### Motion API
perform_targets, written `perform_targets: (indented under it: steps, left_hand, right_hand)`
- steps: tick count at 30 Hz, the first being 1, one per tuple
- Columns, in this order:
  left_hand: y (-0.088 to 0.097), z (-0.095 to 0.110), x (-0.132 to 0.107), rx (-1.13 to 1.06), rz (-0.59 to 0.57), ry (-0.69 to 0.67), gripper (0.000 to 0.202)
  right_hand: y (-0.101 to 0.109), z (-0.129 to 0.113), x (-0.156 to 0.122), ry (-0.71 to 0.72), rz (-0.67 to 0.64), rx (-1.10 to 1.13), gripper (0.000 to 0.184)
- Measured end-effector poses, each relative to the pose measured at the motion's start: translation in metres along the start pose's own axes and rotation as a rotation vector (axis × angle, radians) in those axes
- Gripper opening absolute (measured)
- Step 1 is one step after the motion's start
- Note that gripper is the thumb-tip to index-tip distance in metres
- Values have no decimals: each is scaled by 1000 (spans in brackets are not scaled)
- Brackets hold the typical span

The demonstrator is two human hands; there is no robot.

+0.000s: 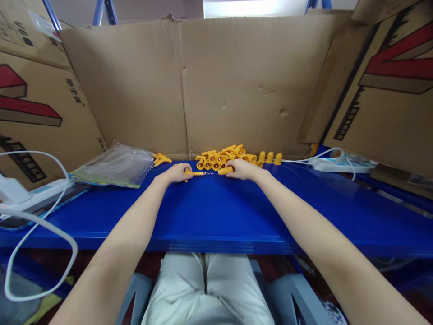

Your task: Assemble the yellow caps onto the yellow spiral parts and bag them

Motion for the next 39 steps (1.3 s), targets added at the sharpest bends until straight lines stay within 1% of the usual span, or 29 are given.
perform_targets:
  steps: [4, 9, 14, 17, 22, 27, 30, 35, 37, 39]
  left_hand:
    - [0, 5, -1, -22, -6, -10, 25]
    - [0, 13, -1, -18, 5, -51, 22]
    - [-2, 19, 1, -35, 48, -78, 27]
    - [-5, 21, 3, -19, 86, -97, 30]
    - [-8, 26, 4, -6, 104, -142, 35]
    - [-9, 33, 1, 26, 96, -104, 28]
    - [-8, 32, 1, 20, 104, -90, 28]
    - [-9, 25, 3, -15, 110, -86, 27]
    - [-9, 24, 3, -19, 112, -85, 27]
    - [-9, 24, 3, -25, 112, -77, 28]
  right_hand:
    - [-8, -3, 2, 42, 11, -49, 22]
    - [-10, -8, 2, 99, 31, -20, 23]
    - [-10, -11, 1, 55, 13, 156, 31]
    - [-11, -11, 2, 46, 11, 228, 32]
    - [-11, -12, 2, 44, -9, 230, 35]
    - [-12, -16, -1, 59, -39, 249, 35]
    - [-14, -14, 2, 59, -29, 330, 35]
    - [-17, -1, 9, 49, -50, 544, 47]
    - [-17, 4, 10, 27, -77, 637, 45]
    - [-18, 8, 9, -17, -146, 743, 37]
Point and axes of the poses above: each hand's wrist, its own x-axis towards the middle knuckle, its own y-axis out of the back of the hand, z = x × y, the point moved 4 cm from there along x, towards the middle knuckle, and after that the axes turned 7 degrees about -y, right-handed, at the moved point
